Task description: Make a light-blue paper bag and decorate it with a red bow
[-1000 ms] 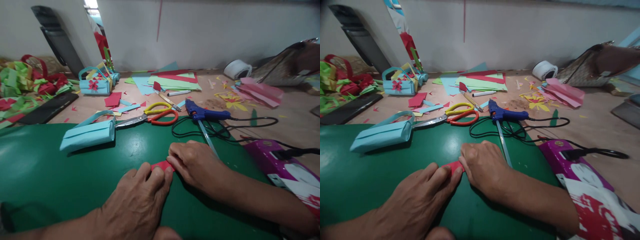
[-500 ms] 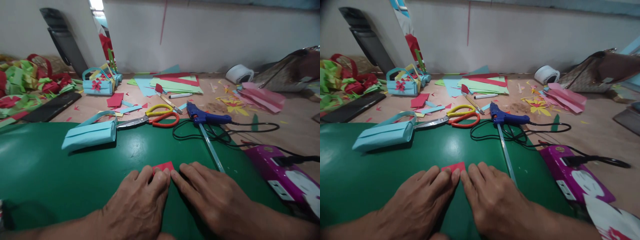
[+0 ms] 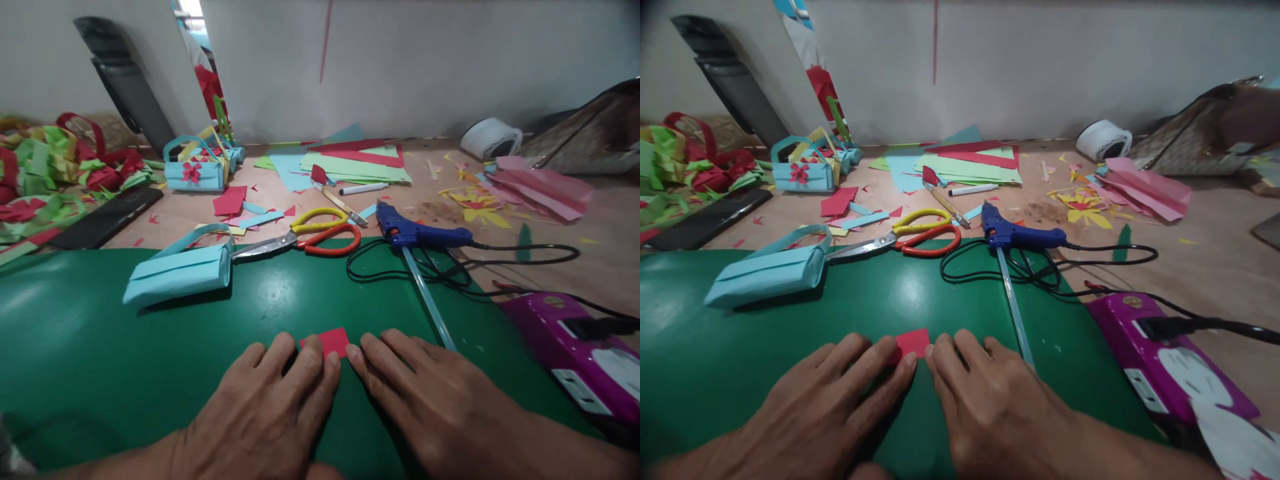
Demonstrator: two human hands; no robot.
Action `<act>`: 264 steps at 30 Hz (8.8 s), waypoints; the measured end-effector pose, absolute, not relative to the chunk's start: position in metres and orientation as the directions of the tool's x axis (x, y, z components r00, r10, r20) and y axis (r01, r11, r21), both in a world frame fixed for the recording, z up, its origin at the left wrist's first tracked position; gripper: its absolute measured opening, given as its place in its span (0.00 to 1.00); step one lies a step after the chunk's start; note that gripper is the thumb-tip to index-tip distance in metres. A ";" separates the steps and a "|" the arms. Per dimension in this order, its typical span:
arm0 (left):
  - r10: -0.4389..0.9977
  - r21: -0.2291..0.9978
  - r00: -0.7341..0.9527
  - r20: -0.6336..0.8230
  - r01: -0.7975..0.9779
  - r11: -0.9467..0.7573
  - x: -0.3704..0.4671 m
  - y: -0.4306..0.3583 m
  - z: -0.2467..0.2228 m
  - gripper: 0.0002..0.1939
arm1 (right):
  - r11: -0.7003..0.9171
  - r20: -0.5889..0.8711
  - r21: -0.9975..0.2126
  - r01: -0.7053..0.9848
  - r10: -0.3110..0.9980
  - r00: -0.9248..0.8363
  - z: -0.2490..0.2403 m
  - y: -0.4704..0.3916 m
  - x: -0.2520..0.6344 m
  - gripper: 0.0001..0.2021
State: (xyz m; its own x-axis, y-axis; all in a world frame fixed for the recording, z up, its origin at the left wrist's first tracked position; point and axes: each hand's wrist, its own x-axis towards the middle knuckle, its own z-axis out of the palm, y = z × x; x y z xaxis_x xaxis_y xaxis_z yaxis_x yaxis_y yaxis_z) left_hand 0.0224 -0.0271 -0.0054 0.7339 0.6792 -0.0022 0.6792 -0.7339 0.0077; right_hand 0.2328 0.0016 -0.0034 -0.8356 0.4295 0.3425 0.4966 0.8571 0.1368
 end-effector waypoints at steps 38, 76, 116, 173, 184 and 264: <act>0.934 0.917 0.343 -0.096 0.395 -0.050 0.042 0.013 0.015 0.13 | 0.674 0.471 -0.495 0.548 0.738 -0.483 0.016 0.021 0.225 0.14; 0.885 0.900 0.367 0.288 0.211 -0.381 0.043 0.019 0.011 0.08 | 0.900 0.793 -0.237 0.367 0.397 -0.461 0.008 0.026 0.230 0.03; 0.946 0.996 0.316 -0.078 0.075 0.057 0.060 0.001 0.022 0.13 | 0.481 0.427 -0.858 0.179 0.862 -0.273 0.022 0.010 0.222 0.10; 0.902 0.923 0.329 -0.279 -0.166 0.346 0.063 0.002 0.005 0.10 | 0.317 0.237 -0.877 0.361 0.939 -0.249 0.017 0.016 0.224 0.10; 0.911 0.943 0.311 -0.271 -0.104 0.316 0.063 0.001 0.007 0.09 | 0.326 0.248 -0.874 0.359 0.937 -0.247 0.017 0.017 0.223 0.10; 0.874 0.749 0.362 0.324 0.466 -0.471 0.053 0.002 0.003 0.09 | 0.608 0.351 -0.615 0.502 0.781 -0.516 0.011 0.009 0.228 0.07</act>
